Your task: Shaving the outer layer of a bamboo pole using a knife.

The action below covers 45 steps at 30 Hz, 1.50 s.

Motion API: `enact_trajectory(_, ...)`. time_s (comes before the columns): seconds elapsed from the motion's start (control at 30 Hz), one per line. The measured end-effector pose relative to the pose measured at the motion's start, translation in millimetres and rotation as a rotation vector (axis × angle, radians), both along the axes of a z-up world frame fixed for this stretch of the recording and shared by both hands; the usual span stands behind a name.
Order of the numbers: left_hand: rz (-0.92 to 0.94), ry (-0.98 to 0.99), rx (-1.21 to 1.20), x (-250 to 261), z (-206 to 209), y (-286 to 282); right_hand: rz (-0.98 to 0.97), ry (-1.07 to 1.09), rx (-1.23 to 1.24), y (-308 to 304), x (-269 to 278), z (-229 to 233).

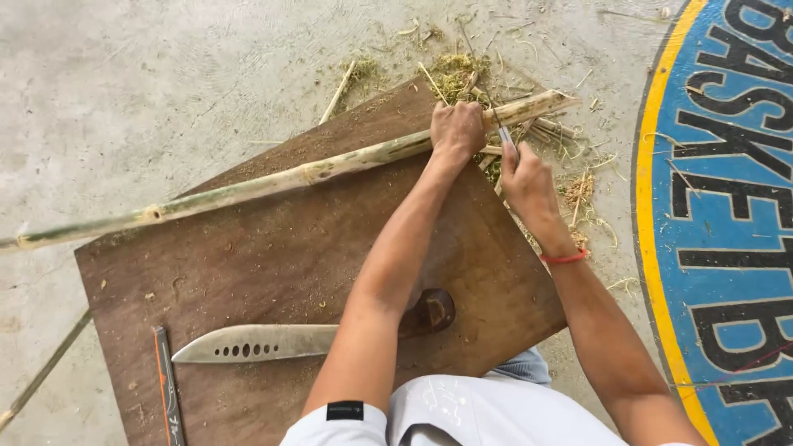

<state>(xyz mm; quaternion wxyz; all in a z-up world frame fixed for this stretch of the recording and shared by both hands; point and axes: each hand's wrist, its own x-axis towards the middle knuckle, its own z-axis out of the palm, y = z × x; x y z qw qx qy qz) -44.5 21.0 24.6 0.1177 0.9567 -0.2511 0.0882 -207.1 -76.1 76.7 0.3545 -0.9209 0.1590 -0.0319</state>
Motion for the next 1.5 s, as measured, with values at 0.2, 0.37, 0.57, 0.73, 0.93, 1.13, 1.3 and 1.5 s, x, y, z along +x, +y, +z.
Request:
enact_trajectory(0.2,0.06,0.017,0.008,15,-33,-7,-0.096,0.003,0.031,3,-152,35)
enact_trajectory(0.37,0.059,-0.04,-0.011,9,-29,-10,-0.05,-0.105,-0.013,-7,-93,4)
enact_trajectory(0.57,0.057,-0.044,-0.016,25,-25,-7,-0.036,-0.14,0.021,5,-56,10)
enact_trajectory(0.73,0.031,-0.033,-0.018,18,-22,-3,-0.092,-0.117,-0.049,-1,-127,21)
enact_trajectory(0.93,0.042,-0.295,-0.24,12,-14,-3,-0.022,-0.355,-0.251,-14,-27,-34)
enact_trajectory(1.13,0.077,-0.077,-0.065,18,-32,-11,-0.067,0.014,0.113,3,-111,32)
enact_trajectory(1.3,0.028,-0.234,-0.147,12,-31,-8,-0.06,-0.178,-0.039,-11,-158,30)
enact_trajectory(1.5,0.015,-0.107,-0.066,-7,8,2,-0.061,-0.083,0.065,3,-11,17)
